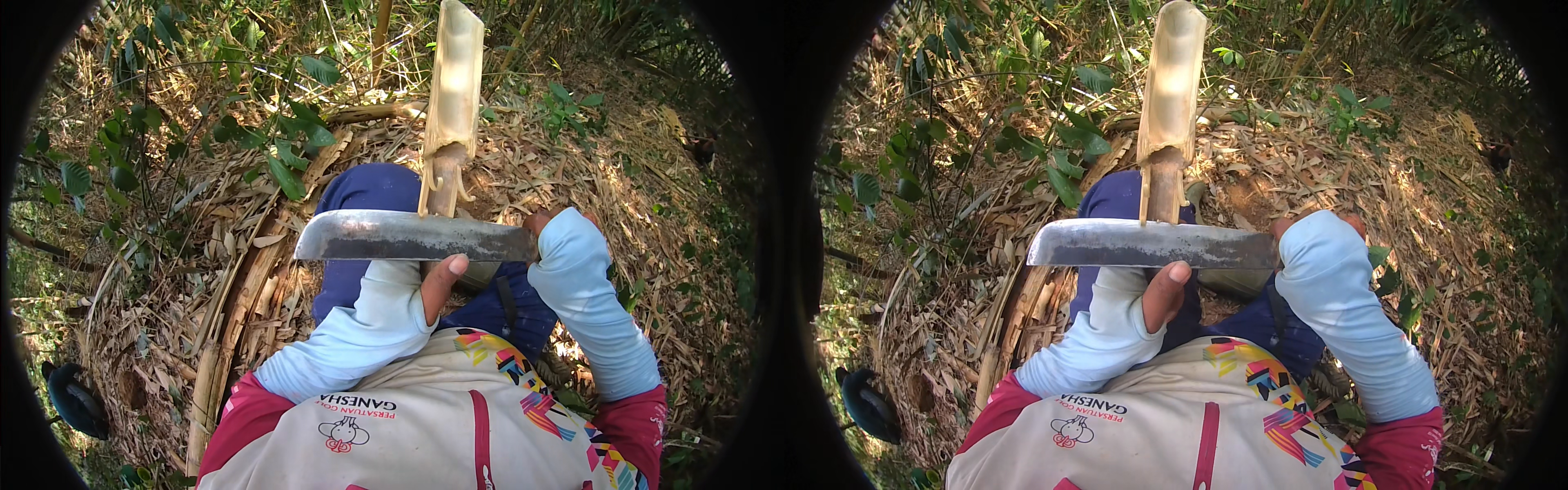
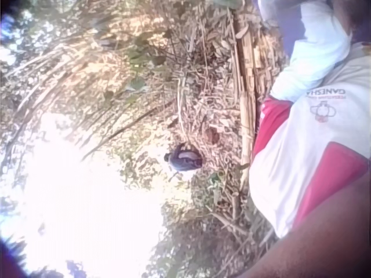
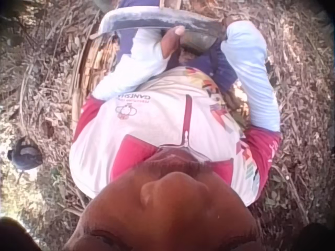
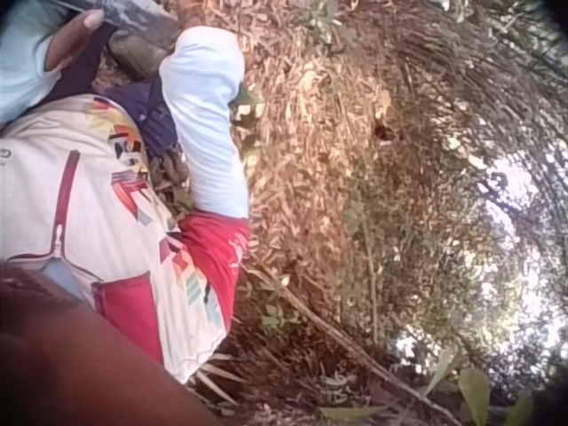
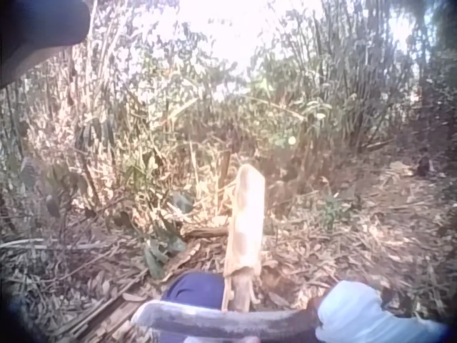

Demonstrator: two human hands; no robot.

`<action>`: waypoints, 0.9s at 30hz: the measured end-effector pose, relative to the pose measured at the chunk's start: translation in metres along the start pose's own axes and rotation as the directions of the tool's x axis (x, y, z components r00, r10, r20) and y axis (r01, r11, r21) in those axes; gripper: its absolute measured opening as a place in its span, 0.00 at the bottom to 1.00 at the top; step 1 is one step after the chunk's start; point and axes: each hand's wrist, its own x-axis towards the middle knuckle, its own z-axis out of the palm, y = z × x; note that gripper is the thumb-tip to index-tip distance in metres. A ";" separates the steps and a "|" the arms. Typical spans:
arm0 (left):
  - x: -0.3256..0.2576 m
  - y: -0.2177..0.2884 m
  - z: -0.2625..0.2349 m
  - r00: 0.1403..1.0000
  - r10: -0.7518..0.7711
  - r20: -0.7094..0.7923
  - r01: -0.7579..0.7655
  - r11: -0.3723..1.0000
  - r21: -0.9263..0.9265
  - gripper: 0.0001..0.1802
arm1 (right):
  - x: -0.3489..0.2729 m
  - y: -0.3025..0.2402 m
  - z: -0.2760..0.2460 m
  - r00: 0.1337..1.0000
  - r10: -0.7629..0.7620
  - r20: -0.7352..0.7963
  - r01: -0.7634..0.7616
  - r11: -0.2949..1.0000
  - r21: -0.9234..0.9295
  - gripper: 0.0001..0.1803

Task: The person sits on the forest floor and uses a large machete to carve a piece of light-colored wood. They hold the wood vertically in their left hand and repeatedly strike it with the machete in their right hand to shape the material.

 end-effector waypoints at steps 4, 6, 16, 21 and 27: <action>0.004 -0.005 0.005 0.994 0.086 -0.061 -0.088 0.995 -0.037 0.17 | 0.002 -0.002 0.000 0.999 0.020 -0.030 -0.018 0.998 0.059 0.20; 0.003 0.002 0.003 0.998 0.064 -0.025 -0.065 0.997 -0.046 0.18 | 0.001 -0.002 0.000 0.999 0.011 -0.053 -0.006 0.997 0.082 0.20; 0.001 0.022 -0.018 0.966 -0.059 0.253 0.091 0.989 -0.113 0.36 | -0.013 0.003 0.003 0.997 -0.083 -0.002 0.083 0.996 0.035 0.18; 0.000 0.014 -0.015 0.980 -0.012 0.197 0.041 0.989 -0.143 0.36 | -0.010 -0.001 -0.003 0.998 -0.060 0.019 0.060 0.998 -0.012 0.16; 0.002 0.010 -0.017 0.980 0.031 0.197 0.000 0.988 -0.157 0.35 | -0.009 -0.002 -0.009 0.995 -0.034 0.098 0.038 0.999 -0.035 0.17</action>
